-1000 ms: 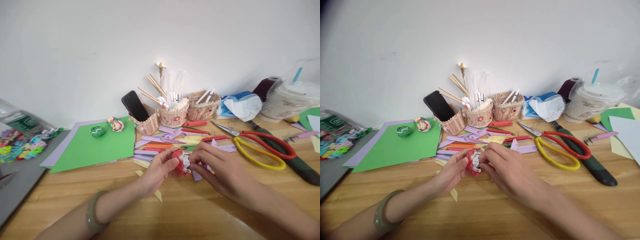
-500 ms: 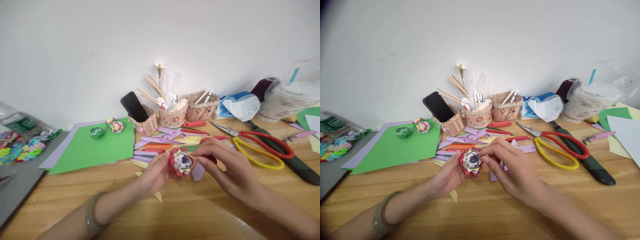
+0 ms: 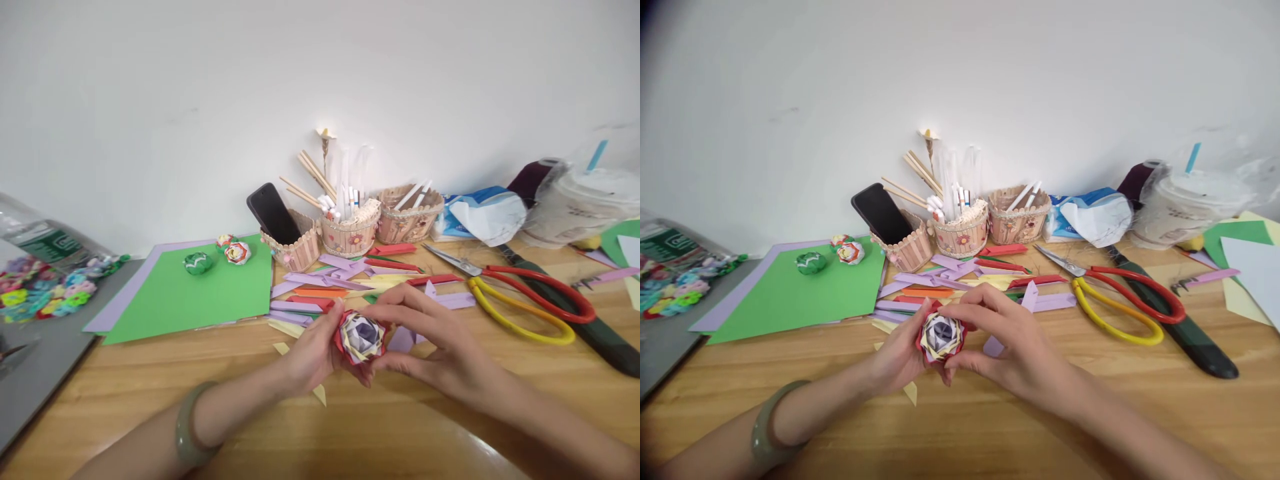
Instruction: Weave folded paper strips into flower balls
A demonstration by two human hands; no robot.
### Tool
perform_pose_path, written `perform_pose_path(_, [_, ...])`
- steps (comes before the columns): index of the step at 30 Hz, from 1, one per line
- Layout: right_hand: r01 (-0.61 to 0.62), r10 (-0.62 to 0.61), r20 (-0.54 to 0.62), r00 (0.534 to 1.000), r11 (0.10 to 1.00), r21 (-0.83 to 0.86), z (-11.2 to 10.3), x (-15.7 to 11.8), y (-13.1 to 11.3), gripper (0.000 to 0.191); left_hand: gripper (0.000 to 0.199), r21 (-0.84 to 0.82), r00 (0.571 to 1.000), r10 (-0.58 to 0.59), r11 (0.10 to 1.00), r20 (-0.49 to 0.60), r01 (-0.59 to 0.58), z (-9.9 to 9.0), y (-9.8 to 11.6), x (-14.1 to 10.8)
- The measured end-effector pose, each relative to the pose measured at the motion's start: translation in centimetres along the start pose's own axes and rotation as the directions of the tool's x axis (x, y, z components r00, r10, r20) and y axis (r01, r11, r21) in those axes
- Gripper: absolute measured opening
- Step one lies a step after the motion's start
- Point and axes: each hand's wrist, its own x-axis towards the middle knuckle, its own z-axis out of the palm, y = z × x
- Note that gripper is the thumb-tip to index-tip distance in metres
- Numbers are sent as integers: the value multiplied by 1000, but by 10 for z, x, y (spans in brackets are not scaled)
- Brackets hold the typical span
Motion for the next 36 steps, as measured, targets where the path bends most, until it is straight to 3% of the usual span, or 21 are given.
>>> perform_pose_path(9, [68,-71,-26,997,992,-104,7,-3,0,14,58,246,997,33,969,-74,-14,-1,-3,-2])
perform_pose_path(12, [73,-76,-9,997,982,-174,10,-6,3,12,51,233,986,127,967,-108,-99,-1,-1,-3])
perform_pose_path(15, [68,-75,-22,997,969,-236,11,-8,9,18,53,156,970,212,969,-116,-193,0,3,-2])
perform_pose_path(22, [-61,65,26,998,988,-139,8,-4,12,63,67,184,980,192,966,-46,-181,-9,6,3])
perform_pose_path(28, [-99,99,-6,995,986,-133,8,-2,16,63,64,293,984,176,942,-19,-163,-8,15,-1])
perform_pose_path(31, [-115,109,-48,993,985,-128,5,-1,19,57,66,470,976,217,861,8,-195,-9,29,-3])
perform_pose_path(34, [-148,139,-81,987,981,-125,2,2,20,47,68,678,930,366,674,39,-294,-12,44,-2])
perform_pose_path(36, [-182,174,-79,982,976,-118,0,4,20,40,72,737,929,369,629,-4,-247,-15,54,-2])
